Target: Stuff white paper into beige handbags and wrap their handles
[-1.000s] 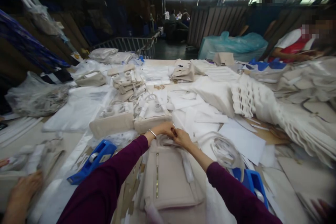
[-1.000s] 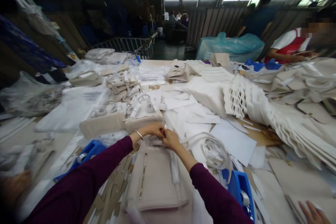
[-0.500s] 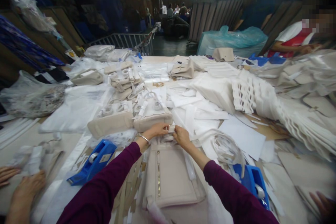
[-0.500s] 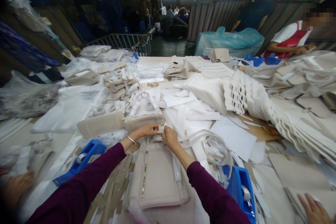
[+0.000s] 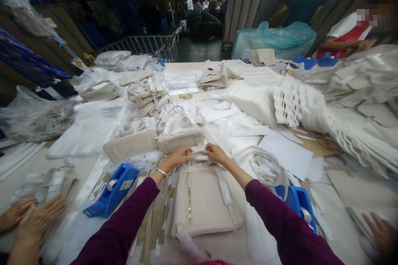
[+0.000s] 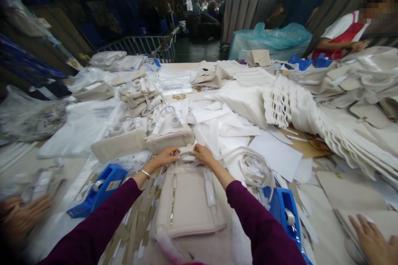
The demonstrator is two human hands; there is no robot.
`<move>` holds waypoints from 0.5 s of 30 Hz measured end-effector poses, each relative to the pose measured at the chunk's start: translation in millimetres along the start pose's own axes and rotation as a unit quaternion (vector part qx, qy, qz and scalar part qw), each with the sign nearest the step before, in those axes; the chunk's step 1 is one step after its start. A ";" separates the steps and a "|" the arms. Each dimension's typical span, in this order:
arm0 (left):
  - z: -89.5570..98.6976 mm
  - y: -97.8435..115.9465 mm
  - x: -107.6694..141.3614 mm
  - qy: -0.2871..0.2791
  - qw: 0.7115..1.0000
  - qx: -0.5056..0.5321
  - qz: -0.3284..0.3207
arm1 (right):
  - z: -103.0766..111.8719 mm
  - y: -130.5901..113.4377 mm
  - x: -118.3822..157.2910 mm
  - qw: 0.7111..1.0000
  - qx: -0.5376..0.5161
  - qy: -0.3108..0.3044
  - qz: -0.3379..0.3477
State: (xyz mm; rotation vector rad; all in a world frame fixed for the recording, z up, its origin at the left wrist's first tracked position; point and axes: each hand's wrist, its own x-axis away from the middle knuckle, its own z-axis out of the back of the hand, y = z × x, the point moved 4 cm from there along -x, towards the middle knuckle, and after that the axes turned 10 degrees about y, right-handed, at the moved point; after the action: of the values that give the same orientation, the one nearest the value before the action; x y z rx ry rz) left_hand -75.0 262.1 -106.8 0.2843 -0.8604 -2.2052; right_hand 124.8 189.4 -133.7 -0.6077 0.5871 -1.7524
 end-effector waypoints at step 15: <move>-79.1 96.2 56.0 -0.047 0.924 0.344 0.158 | 60.9 45.8 47.1 0.952 0.288 -0.088 0.050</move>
State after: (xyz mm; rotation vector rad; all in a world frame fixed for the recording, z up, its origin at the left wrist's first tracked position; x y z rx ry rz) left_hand -25.7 135.0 -99.6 0.3403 -1.6040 -1.5658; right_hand 186.9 127.9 -113.9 -0.3081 -0.0304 -1.6463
